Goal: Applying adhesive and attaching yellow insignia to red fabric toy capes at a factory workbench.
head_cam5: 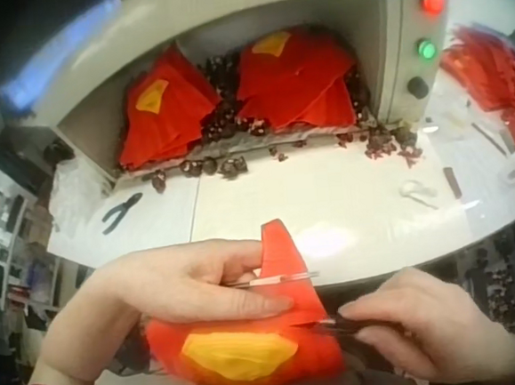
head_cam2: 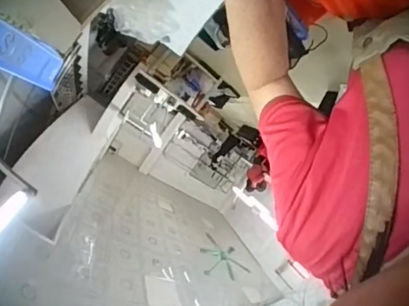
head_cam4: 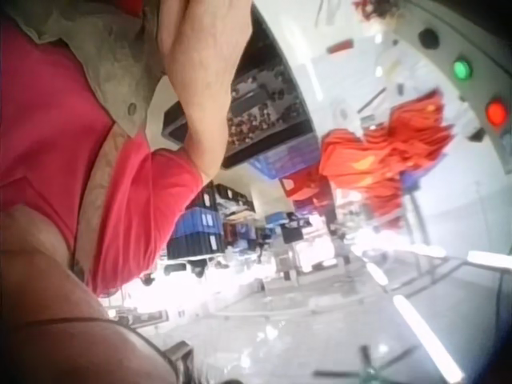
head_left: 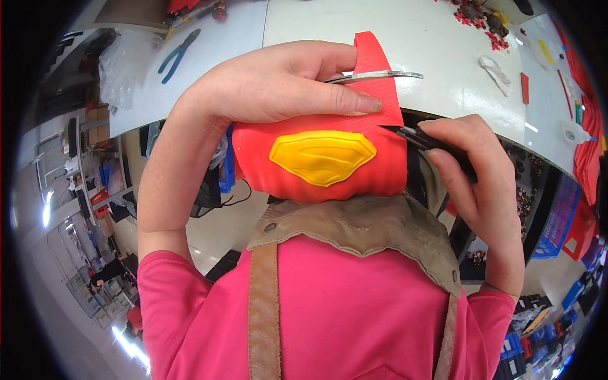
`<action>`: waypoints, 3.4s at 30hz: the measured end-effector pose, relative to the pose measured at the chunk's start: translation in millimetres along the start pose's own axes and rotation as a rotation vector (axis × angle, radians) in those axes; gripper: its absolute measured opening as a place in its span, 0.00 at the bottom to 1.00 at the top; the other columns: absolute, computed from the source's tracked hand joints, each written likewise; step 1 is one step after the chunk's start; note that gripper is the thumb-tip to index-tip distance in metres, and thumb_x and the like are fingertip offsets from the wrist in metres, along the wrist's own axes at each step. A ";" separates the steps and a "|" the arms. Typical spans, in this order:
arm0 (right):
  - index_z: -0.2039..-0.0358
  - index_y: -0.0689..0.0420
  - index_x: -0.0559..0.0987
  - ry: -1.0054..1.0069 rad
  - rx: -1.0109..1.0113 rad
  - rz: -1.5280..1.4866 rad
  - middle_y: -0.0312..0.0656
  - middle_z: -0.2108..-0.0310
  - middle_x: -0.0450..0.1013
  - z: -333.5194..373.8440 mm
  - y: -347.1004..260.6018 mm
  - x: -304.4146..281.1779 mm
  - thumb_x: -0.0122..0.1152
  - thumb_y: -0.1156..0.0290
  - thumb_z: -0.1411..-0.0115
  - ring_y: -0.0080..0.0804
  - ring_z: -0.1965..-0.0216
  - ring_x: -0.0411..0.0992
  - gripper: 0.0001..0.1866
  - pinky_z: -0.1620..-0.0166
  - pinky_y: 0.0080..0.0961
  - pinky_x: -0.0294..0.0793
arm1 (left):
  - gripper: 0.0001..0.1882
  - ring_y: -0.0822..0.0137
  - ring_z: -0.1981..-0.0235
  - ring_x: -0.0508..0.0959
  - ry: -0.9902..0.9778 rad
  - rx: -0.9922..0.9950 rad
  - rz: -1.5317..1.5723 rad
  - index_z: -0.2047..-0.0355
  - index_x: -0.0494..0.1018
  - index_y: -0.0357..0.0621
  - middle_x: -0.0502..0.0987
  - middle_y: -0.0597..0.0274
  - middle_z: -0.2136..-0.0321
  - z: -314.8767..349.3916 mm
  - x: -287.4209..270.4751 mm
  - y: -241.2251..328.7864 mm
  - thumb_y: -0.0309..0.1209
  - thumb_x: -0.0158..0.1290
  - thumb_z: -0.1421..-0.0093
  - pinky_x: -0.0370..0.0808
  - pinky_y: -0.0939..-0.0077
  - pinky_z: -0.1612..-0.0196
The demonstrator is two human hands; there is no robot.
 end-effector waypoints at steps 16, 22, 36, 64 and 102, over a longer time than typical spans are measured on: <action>0.56 0.58 0.76 -0.078 0.049 0.037 0.43 0.67 0.71 -2.4 -4.5 5.5 0.61 0.82 0.47 0.36 0.65 0.72 0.16 0.64 0.26 0.71 | 0.25 0.74 0.60 0.76 -0.004 -0.008 -0.083 0.49 0.69 0.37 0.78 0.61 0.60 -1.5 -3.0 -2.8 0.42 0.54 0.40 0.73 0.80 0.56; 0.57 0.57 0.77 -0.077 0.038 0.080 0.42 0.66 0.70 0.4 -7.5 4.8 0.61 0.84 0.49 0.35 0.66 0.71 0.17 0.65 0.25 0.71 | 0.26 0.71 0.50 0.73 -0.043 -0.103 0.054 0.42 0.62 0.33 0.73 0.57 0.50 0.1 -1.6 3.7 0.28 0.54 0.39 0.71 0.77 0.47; 0.59 0.59 0.76 0.084 0.039 -0.047 0.42 0.65 0.71 6.8 -1.6 2.8 0.59 0.87 0.51 0.33 0.63 0.70 0.17 0.61 0.22 0.69 | 0.22 0.74 0.54 0.75 0.032 -0.130 0.029 0.46 0.66 0.35 0.76 0.61 0.55 6.3 -1.8 9.1 0.34 0.53 0.36 0.71 0.78 0.50; 0.55 0.59 0.75 -0.007 0.070 -0.131 0.43 0.65 0.73 2.3 -2.5 11.7 0.59 0.84 0.47 0.34 0.67 0.71 0.18 0.63 0.24 0.70 | 0.17 0.73 0.56 0.76 0.033 -0.001 0.022 0.51 0.69 0.34 0.77 0.60 0.58 6.8 3.3 13.4 0.32 0.51 0.36 0.72 0.78 0.51; 0.56 0.59 0.76 -0.010 0.097 -0.104 0.43 0.66 0.72 5.7 3.2 11.4 0.59 0.85 0.48 0.34 0.66 0.72 0.17 0.63 0.24 0.70 | 0.24 0.74 0.58 0.76 0.067 0.003 0.041 0.46 0.67 0.37 0.77 0.59 0.57 3.8 2.9 4.8 0.40 0.52 0.36 0.74 0.79 0.54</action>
Point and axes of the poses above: each hand's wrist, its own z-axis away from the middle knuckle, its own x-axis out of the palm, y = z × x, the point moved 1 cm from there along -z, towards the middle knuckle
